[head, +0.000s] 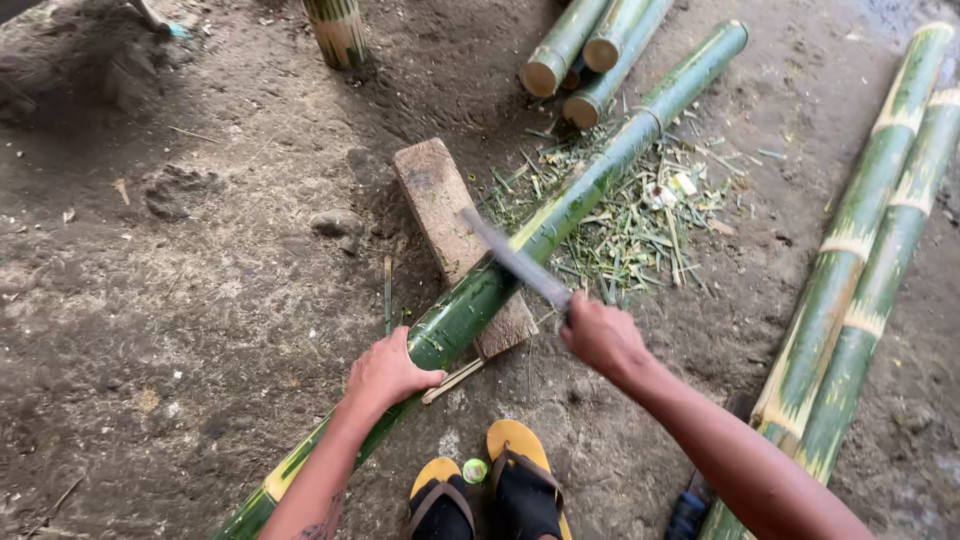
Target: The person uses a machete to shave the outer surface of a green bamboo pole resting on a wooden block. The person repeatedly strikes the bamboo to remove thin strips, rotates the pole to work different sides, and places the finished pole aside before picking up another pole to continue the process.
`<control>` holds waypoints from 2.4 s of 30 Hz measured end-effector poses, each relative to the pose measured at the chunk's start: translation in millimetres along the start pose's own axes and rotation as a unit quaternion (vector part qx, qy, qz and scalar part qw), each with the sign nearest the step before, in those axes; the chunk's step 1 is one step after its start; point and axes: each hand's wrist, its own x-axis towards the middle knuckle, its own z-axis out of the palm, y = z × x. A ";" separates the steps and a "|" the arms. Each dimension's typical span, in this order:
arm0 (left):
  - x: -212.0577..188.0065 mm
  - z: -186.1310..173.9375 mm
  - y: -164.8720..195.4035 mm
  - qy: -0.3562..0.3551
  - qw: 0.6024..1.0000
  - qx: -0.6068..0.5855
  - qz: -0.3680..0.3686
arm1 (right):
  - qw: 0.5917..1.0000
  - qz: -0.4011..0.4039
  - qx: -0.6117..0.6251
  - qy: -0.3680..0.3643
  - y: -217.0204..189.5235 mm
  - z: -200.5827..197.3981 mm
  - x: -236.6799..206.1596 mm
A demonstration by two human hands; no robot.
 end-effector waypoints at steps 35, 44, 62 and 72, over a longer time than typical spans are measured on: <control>-5.5 13.5 14.3 0.042 0.998 0.045 0.000 | 0.975 0.210 0.070 0.025 76.4 -13.7 53.1; -22.1 46.1 14.5 0.172 0.943 0.265 0.100 | 0.995 -0.018 -0.024 0.097 26.0 23.9 -13.5; 8.6 3.3 -5.8 0.020 0.983 0.172 0.059 | 0.994 -0.105 0.014 0.012 -12.9 26.6 -59.3; 20.6 6.5 -7.1 0.060 0.983 0.146 0.095 | 0.997 -0.039 0.065 -0.012 -12.1 26.0 -47.8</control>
